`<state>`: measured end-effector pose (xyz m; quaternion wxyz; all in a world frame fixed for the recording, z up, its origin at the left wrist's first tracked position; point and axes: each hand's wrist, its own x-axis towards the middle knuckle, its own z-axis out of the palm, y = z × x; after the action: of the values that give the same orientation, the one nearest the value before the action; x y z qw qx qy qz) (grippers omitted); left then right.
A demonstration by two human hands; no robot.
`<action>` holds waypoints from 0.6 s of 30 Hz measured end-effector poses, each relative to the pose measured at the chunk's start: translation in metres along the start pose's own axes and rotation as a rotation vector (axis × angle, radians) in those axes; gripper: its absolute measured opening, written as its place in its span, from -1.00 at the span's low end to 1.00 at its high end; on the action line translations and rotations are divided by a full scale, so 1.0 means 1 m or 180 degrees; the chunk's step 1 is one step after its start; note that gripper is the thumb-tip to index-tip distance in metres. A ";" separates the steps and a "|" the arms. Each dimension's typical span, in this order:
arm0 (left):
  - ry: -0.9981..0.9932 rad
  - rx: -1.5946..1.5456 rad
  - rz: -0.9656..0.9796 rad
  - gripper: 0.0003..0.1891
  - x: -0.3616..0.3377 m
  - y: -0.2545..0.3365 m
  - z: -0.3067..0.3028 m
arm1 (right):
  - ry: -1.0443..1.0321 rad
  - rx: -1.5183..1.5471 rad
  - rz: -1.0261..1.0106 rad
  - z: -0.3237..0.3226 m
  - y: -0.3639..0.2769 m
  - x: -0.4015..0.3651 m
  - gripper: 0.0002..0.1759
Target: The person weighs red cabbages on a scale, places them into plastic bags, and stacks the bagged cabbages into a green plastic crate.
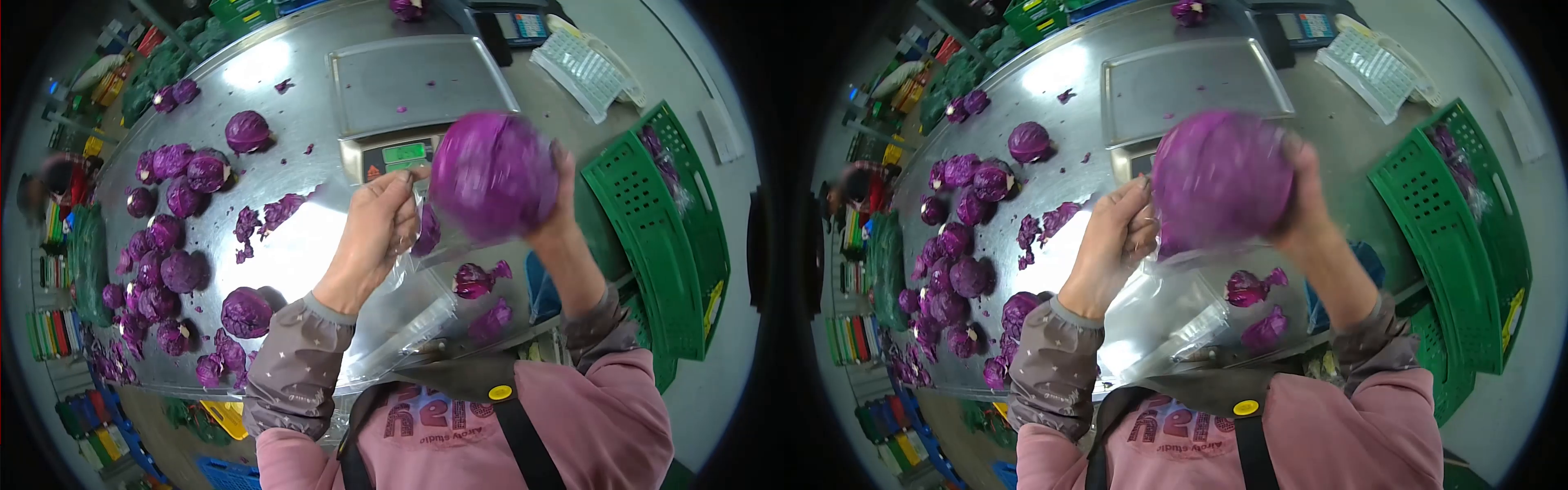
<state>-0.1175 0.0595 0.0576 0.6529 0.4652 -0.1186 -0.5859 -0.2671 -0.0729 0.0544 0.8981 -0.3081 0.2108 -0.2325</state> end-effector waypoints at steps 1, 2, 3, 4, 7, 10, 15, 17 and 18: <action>-0.0080 0.0178 0.0020 -0.70 0.003 0.001 0.006 | -0.0015 0.0057 0.0091 0.000 0.011 -0.018 -0.23; -0.0130 0.0197 -0.0005 -0.70 0.007 0.001 0.008 | 0.0020 0.0065 0.0044 0.002 0.019 -0.028 -0.23; -0.0205 0.0385 0.0049 -0.71 0.012 0.000 0.008 | 0.0282 0.0272 0.0239 0.005 0.027 -0.034 -0.23; -0.0275 0.0571 0.0115 -0.72 0.013 0.000 0.012 | 0.0530 0.0481 0.0437 0.004 0.033 -0.041 -0.24; -0.0192 0.1134 0.0076 -0.74 0.011 -0.021 0.015 | 0.0567 0.0564 0.0782 -0.023 0.051 -0.058 -0.31; -0.0374 0.3396 0.2311 -0.77 0.019 -0.064 0.018 | 0.0648 -0.0843 0.0870 -0.033 0.073 -0.083 -0.33; -0.0702 0.4182 0.1756 -0.70 -0.029 -0.091 0.032 | 0.0999 -0.0236 0.1207 -0.065 0.101 -0.083 -0.32; -0.0380 0.4466 0.1898 -0.61 -0.053 -0.094 0.027 | 0.0927 0.0254 0.1259 -0.071 0.102 -0.083 -0.32; -0.0078 0.4725 0.2046 -0.52 -0.064 -0.096 0.023 | 0.0916 0.0257 0.1297 -0.071 0.103 -0.084 -0.32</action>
<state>-0.2151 0.1164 0.0230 0.3091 0.7140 -0.6117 -0.1431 -0.3418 0.0126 -0.0442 0.8988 -0.1868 0.3848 -0.0964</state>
